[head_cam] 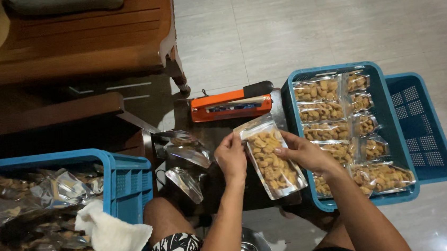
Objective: The person seals small plastic bags of cashews using a heat sealer and then organizes them into blue crates, occasionally wiping the workspace or objects with a white cloth.
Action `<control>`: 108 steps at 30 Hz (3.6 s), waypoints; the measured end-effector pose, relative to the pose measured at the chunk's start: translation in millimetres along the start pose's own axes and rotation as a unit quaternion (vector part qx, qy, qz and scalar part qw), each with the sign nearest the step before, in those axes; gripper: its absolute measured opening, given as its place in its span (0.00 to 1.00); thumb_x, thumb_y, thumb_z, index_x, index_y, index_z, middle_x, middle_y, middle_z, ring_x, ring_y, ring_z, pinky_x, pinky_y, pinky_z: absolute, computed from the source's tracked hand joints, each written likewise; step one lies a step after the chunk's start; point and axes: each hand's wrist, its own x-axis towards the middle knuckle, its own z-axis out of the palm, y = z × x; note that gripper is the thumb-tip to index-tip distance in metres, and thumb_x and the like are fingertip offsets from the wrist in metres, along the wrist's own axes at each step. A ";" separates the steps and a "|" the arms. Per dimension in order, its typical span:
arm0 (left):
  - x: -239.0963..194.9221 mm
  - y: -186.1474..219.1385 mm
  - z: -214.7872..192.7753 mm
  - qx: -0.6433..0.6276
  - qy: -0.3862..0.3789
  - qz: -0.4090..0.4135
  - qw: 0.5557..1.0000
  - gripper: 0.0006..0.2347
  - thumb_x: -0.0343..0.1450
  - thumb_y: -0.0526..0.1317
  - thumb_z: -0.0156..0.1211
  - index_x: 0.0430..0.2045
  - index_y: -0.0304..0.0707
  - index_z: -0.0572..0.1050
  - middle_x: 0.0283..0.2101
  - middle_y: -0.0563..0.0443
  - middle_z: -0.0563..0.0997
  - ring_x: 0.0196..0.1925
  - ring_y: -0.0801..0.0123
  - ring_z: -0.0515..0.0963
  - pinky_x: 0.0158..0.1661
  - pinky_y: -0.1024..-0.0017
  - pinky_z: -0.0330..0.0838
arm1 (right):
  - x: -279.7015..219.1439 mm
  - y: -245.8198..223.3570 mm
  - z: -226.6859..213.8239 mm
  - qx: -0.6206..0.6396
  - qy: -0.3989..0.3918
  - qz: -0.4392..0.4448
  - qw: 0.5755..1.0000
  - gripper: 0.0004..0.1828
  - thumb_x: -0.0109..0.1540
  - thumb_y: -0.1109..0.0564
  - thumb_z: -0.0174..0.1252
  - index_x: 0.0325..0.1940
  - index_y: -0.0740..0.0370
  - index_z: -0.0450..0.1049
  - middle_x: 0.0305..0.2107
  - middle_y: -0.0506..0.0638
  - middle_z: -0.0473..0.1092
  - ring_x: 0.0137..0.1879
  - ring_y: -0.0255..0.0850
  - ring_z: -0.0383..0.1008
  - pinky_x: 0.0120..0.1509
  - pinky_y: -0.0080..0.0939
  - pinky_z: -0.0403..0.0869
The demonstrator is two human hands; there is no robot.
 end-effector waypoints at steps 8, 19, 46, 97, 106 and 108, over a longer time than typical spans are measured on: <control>2.0 22.0 5.4 -0.028 0.008 -0.069 0.997 0.12 0.74 0.41 0.63 0.44 0.28 0.82 0.25 0.52 0.75 0.21 0.73 0.68 0.22 0.73 0.61 | 3.5 0.9 -5.3 0.016 0.005 0.002 1.000 0.46 0.57 0.51 0.64 0.78 0.53 0.55 0.56 0.54 0.76 0.58 0.41 0.76 0.63 0.43 0.73; 2.4 21.0 3.8 -0.019 -0.149 -0.182 0.972 0.13 0.74 0.41 0.53 0.50 0.38 0.75 0.40 0.47 0.85 0.33 0.63 0.86 0.29 0.66 0.82 | -18.4 -18.8 -25.7 -0.139 0.031 0.045 0.989 0.50 0.56 0.41 0.62 0.81 0.42 0.53 0.56 0.57 0.76 0.52 0.52 0.78 0.54 0.48 0.75; -94.8 -210.7 180.8 0.374 -0.235 -0.022 0.897 0.08 0.65 0.39 0.67 0.31 0.35 0.79 0.30 0.44 0.85 0.31 0.61 0.85 0.36 0.66 0.79 | -41.8 154.6 -227.1 -0.589 0.199 -0.067 0.781 0.53 0.55 0.58 0.63 0.79 0.34 0.47 0.71 0.43 0.58 0.77 0.49 0.55 0.75 0.69 0.55; 0.9 1.7 -21.6 0.087 -0.220 -0.106 0.966 0.22 0.63 0.47 0.73 0.43 0.30 0.76 0.39 0.47 0.84 0.36 0.70 0.82 0.37 0.69 0.79 | 59.7 -56.5 -32.9 -0.464 0.230 -0.295 0.803 0.31 0.65 0.52 0.57 0.72 0.63 0.63 0.65 0.64 0.64 0.67 0.62 0.67 0.67 0.59 0.69; 52.5 13.3 -5.9 0.111 -0.103 -0.153 0.976 0.22 0.63 0.48 0.73 0.39 0.25 0.78 0.34 0.44 0.85 0.31 0.68 0.83 0.31 0.69 0.77 | 96.2 -51.0 -27.3 -0.649 0.203 -0.242 0.692 0.45 0.58 0.63 0.49 0.81 0.59 0.48 0.77 0.53 0.46 0.79 0.68 0.43 0.77 0.69 0.49; 57.7 19.0 -5.9 0.115 -0.123 -0.170 0.971 0.22 0.62 0.48 0.73 0.40 0.26 0.80 0.36 0.45 0.85 0.31 0.68 0.85 0.31 0.69 0.79 | 94.9 -48.2 -27.9 -0.641 0.199 -0.251 0.698 0.45 0.57 0.62 0.50 0.80 0.60 0.48 0.77 0.54 0.46 0.79 0.69 0.43 0.76 0.71 0.49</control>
